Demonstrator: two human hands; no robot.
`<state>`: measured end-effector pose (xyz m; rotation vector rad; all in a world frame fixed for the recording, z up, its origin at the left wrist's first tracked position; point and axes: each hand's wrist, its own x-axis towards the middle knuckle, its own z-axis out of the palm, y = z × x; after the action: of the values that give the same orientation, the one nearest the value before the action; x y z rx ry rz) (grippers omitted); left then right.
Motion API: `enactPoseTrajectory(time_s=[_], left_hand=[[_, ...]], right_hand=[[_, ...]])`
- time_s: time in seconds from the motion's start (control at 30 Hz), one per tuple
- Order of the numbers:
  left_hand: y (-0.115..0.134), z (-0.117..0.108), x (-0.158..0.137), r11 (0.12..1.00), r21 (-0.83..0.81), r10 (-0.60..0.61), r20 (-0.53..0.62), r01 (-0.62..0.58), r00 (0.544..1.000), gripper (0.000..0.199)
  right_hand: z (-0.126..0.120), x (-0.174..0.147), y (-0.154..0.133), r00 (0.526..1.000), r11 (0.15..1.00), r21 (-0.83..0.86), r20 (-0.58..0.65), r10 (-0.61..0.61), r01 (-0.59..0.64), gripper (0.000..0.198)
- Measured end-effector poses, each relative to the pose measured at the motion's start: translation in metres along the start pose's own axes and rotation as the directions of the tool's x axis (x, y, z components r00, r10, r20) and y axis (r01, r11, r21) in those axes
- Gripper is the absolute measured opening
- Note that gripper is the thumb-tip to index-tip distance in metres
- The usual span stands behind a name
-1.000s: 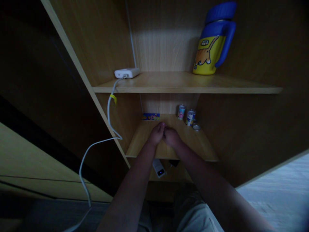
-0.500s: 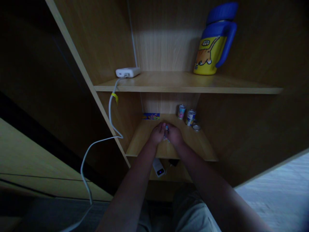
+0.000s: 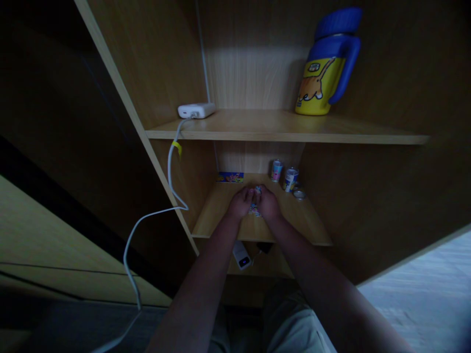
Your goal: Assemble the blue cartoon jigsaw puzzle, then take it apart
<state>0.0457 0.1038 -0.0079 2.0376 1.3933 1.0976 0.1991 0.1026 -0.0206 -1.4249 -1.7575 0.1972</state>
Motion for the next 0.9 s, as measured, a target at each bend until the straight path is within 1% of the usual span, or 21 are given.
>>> enactPoseTrajectory(time_s=[0.2, 0.43, 0.63, 0.9], left_hand=[[0.0007, 0.0002, -0.0005, 1.000, 0.003, -0.009, -0.006, 0.009, 1.000, 0.044], [-0.0032, 0.0015, 0.0000, 1.000, 0.018, -0.007, 0.008, 0.007, 1.000, 0.045], [-0.0026, 0.0004, -0.0001, 1.000, 0.001, 0.007, 0.019, -0.007, 1.000, 0.043], [-0.0034, 0.0016, 0.0008, 1.000, 0.013, 0.015, 0.014, -0.016, 1.000, 0.041]], right_hand=[[-0.0021, -0.0006, -0.0014, 0.999, 0.997, 0.080, -0.024, 0.022, -0.020, 0.034], [-0.0008, -0.0002, -0.0003, 0.999, 0.996, 0.089, -0.039, 0.022, -0.018, 0.036], [-0.0013, 0.0007, 0.0018, 0.998, 0.993, 0.113, -0.046, 0.043, -0.038, 0.039], [-0.0010, 0.0029, 0.0045, 0.996, 0.980, 0.195, -0.073, 0.046, -0.031, 0.035]])
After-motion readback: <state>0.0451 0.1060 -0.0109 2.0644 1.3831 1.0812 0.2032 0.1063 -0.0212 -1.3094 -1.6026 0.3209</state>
